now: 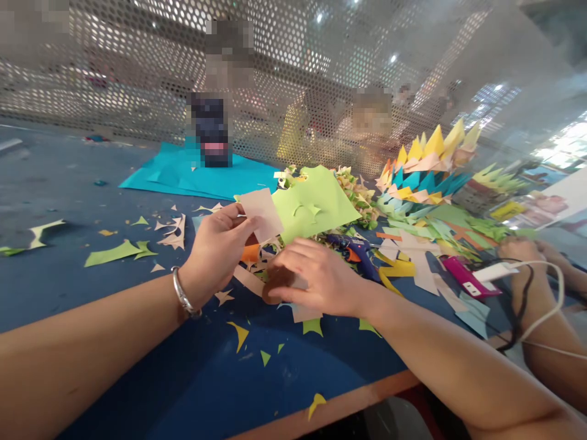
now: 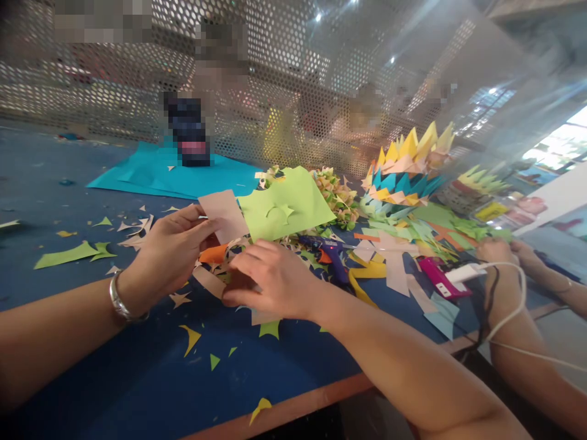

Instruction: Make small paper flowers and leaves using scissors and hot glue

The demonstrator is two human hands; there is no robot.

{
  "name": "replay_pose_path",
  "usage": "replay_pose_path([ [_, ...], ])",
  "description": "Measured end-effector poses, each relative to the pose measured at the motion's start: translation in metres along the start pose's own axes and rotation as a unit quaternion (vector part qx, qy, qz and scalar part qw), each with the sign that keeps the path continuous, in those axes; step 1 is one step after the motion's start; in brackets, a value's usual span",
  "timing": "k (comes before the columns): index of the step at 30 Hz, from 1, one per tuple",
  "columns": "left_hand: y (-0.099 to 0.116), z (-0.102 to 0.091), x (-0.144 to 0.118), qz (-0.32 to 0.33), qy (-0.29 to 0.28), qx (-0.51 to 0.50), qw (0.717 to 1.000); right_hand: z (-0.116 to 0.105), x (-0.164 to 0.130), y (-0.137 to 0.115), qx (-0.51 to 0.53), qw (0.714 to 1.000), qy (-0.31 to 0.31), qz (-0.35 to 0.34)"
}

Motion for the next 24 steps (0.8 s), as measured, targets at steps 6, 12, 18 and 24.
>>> replay_pose_path([
  [6, -0.003, 0.0, -0.002, -0.02, 0.002, 0.009, 1.0, 0.003, -0.004, 0.023, -0.058, 0.994, -0.026, 0.094],
  [12, -0.002, 0.003, -0.003, -0.015, -0.013, 0.011, 1.0, 0.002, -0.003, 0.025, 0.011, 0.993, -0.011, 0.121],
  [18, -0.001, 0.006, -0.005, 0.014, -0.058, 0.087, 0.994, -0.019, 0.001, 0.018, 0.082, 0.989, 0.051, 0.115],
  [24, -0.006, 0.009, -0.009, 0.01, -0.088, 0.118, 0.989, -0.034, -0.002, 0.026, 0.107, 0.974, 0.145, 0.137],
])
Point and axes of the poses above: each hand's wrist, its own x-axis towards the middle knuckle, its own z-axis out of the palm, y = z × x, the point moved 8 cm from there along x, towards the middle knuckle, and after that the axes turned 5 degrees about y, right-handed, at the moved point
